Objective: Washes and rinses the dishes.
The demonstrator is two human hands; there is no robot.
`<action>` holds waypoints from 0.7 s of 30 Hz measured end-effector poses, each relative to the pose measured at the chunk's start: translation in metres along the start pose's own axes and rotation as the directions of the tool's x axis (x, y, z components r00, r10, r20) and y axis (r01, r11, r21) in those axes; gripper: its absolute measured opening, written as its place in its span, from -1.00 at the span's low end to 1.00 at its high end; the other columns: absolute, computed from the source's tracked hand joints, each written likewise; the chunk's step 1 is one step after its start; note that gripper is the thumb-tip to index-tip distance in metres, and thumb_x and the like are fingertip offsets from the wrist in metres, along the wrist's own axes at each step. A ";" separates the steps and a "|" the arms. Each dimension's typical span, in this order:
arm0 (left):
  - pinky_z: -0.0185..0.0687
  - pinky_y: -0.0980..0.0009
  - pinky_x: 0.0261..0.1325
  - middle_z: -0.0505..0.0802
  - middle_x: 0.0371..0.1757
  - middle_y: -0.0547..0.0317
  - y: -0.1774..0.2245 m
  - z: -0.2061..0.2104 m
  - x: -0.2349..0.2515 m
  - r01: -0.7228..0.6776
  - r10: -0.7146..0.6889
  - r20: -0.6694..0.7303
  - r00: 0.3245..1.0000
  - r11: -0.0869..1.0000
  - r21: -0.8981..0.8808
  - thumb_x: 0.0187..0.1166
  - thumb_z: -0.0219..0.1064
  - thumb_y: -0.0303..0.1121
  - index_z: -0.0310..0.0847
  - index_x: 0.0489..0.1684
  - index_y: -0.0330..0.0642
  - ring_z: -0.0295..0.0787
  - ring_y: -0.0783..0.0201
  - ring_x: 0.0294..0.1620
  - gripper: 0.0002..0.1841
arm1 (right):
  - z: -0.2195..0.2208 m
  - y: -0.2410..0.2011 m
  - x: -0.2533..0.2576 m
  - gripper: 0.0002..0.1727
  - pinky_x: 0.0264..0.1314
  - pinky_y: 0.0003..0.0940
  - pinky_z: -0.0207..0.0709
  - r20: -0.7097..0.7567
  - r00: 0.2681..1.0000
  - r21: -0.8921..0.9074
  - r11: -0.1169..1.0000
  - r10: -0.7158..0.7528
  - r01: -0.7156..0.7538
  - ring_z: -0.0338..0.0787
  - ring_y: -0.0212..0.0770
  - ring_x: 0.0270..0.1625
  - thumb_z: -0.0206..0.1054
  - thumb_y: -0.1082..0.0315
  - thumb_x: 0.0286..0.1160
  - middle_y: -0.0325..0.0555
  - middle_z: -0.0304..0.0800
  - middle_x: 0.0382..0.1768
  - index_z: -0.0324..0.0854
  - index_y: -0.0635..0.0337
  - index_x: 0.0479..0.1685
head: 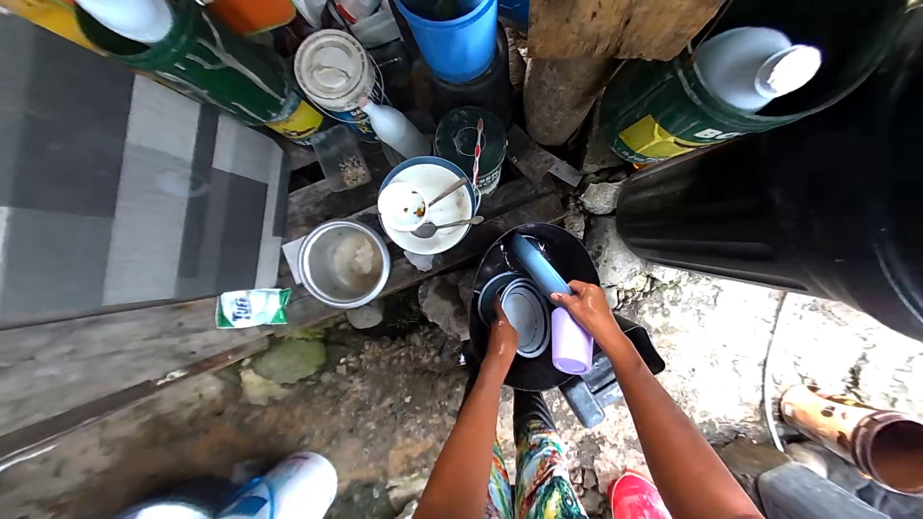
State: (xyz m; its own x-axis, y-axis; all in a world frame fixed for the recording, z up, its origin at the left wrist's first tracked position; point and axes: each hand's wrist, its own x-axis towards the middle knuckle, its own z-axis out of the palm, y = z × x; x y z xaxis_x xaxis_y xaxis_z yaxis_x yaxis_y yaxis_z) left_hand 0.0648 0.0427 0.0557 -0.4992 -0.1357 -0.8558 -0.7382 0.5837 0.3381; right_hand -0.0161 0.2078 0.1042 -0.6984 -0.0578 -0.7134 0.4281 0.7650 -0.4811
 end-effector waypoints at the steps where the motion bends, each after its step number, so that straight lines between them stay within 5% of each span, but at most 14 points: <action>1: 0.51 0.00 0.56 0.60 0.53 -0.45 -0.001 0.000 0.000 -0.004 0.004 0.002 1.000 1.000 -0.008 0.53 0.20 -0.68 -0.45 0.92 -0.25 0.68 -0.21 0.47 -0.03 | 0.001 0.000 0.000 -0.64 0.26 0.02 0.57 0.000 1.000 -0.005 1.000 -0.005 0.005 0.82 0.07 0.03 0.45 0.18 0.60 0.25 0.85 -0.11 0.76 0.41 -0.05; 8: 0.47 0.02 0.59 0.52 0.61 -0.46 -0.006 0.004 0.002 -0.038 0.036 -0.036 0.999 0.996 -0.077 0.46 0.25 -0.71 -0.46 0.93 -0.23 0.62 -0.23 0.53 0.03 | 0.001 0.002 -0.002 -0.64 0.22 0.02 0.57 -0.003 1.000 -0.010 1.000 -0.015 0.015 0.81 0.06 -0.02 0.46 0.18 0.59 0.23 0.84 -0.15 0.76 0.41 -0.07; 15: 0.49 0.04 0.60 0.26 0.77 -0.49 -0.008 0.013 0.001 -0.255 0.271 -0.224 0.936 0.962 0.099 0.39 0.19 -0.83 0.11 0.83 -0.28 0.46 -0.35 0.64 -0.16 | 0.003 0.003 -0.002 -0.63 0.17 0.03 0.56 0.000 1.000 -0.018 1.000 -0.020 0.020 0.79 0.04 -0.08 0.46 0.15 0.59 0.19 0.83 -0.19 0.76 0.39 -0.12; 18: 0.34 -0.09 0.67 0.34 0.74 -0.42 -0.002 0.008 0.007 -0.186 0.229 -0.177 0.957 0.955 0.233 0.41 0.24 -0.78 0.20 0.79 -0.28 0.32 -0.35 0.72 -0.21 | 0.003 0.004 -0.002 -0.61 0.24 0.09 0.56 -0.001 1.000 -0.015 0.999 -0.028 0.028 0.81 0.12 0.00 0.46 0.16 0.59 0.26 0.84 -0.14 0.76 0.42 -0.06; 21: 0.29 -0.19 0.65 0.19 0.83 -0.36 0.007 -0.004 0.024 -0.093 0.157 -0.179 0.971 0.942 0.322 0.40 0.29 -0.72 0.37 0.68 -0.29 0.23 -0.36 0.75 -0.30 | 0.004 0.005 -0.002 -0.62 0.23 0.10 0.56 -0.006 1.000 -0.010 1.000 -0.029 0.029 0.81 0.13 0.00 0.45 0.16 0.60 0.26 0.84 -0.14 0.76 0.41 -0.06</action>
State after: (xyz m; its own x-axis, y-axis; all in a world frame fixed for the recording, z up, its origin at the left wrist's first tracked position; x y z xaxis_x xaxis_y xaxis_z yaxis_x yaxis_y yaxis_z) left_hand 0.0456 0.0401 0.0394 -0.6822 -0.1832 -0.7078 -0.5031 0.8201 0.2726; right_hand -0.0107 0.2091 0.1015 -0.7136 -0.0761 -0.6964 0.4024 0.7692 -0.4964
